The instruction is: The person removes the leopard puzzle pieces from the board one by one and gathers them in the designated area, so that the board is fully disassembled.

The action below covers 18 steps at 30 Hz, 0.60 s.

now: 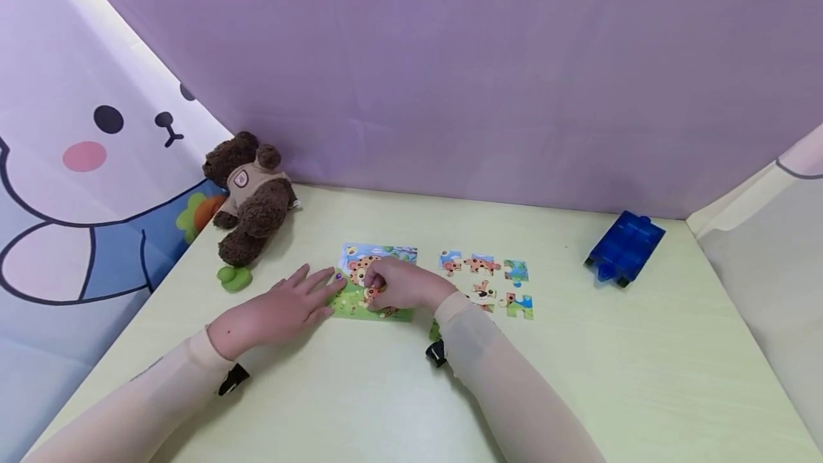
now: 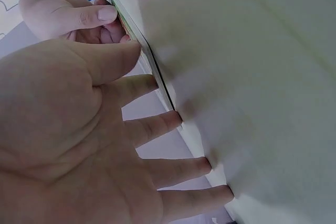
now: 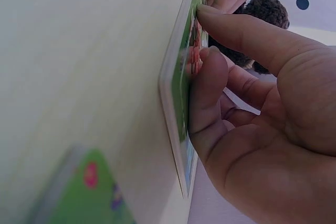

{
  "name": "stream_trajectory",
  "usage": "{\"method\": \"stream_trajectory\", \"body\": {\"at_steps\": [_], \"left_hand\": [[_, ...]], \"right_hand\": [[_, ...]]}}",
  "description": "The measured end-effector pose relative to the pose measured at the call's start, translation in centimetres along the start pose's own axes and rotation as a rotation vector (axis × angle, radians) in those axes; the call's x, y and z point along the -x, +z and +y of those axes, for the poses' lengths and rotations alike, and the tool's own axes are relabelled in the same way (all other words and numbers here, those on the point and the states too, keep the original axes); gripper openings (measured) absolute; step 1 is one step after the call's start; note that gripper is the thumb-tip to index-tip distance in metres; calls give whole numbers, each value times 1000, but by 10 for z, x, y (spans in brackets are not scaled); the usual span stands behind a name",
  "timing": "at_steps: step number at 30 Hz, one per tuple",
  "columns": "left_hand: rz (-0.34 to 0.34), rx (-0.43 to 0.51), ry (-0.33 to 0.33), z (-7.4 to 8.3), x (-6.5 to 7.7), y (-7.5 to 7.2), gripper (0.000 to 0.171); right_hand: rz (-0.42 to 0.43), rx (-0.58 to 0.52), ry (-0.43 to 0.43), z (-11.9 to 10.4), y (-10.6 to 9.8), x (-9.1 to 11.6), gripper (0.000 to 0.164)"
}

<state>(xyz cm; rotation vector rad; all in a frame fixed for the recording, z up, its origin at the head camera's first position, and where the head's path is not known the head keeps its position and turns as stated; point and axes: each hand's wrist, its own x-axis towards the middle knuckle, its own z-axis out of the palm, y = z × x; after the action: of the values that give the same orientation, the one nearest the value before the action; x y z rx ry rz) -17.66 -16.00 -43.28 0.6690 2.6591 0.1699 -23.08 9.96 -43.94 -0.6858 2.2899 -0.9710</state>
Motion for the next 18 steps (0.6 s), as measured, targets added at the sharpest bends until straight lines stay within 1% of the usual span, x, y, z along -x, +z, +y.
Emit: {"method": "stream_trajectory", "body": {"at_steps": [4,10,18], "left_hand": [[5,-17,4,2,-1,-1,60],[-1,-26,-19,6,-1,-2,60],[1,-26,-31,9,-4,-1,61]], "right_hand": [[-7,12,-8,1,0,0,31],[-15,34,-14,1,0,0,29],[-18,66,-12,0,1,1,31]]}}
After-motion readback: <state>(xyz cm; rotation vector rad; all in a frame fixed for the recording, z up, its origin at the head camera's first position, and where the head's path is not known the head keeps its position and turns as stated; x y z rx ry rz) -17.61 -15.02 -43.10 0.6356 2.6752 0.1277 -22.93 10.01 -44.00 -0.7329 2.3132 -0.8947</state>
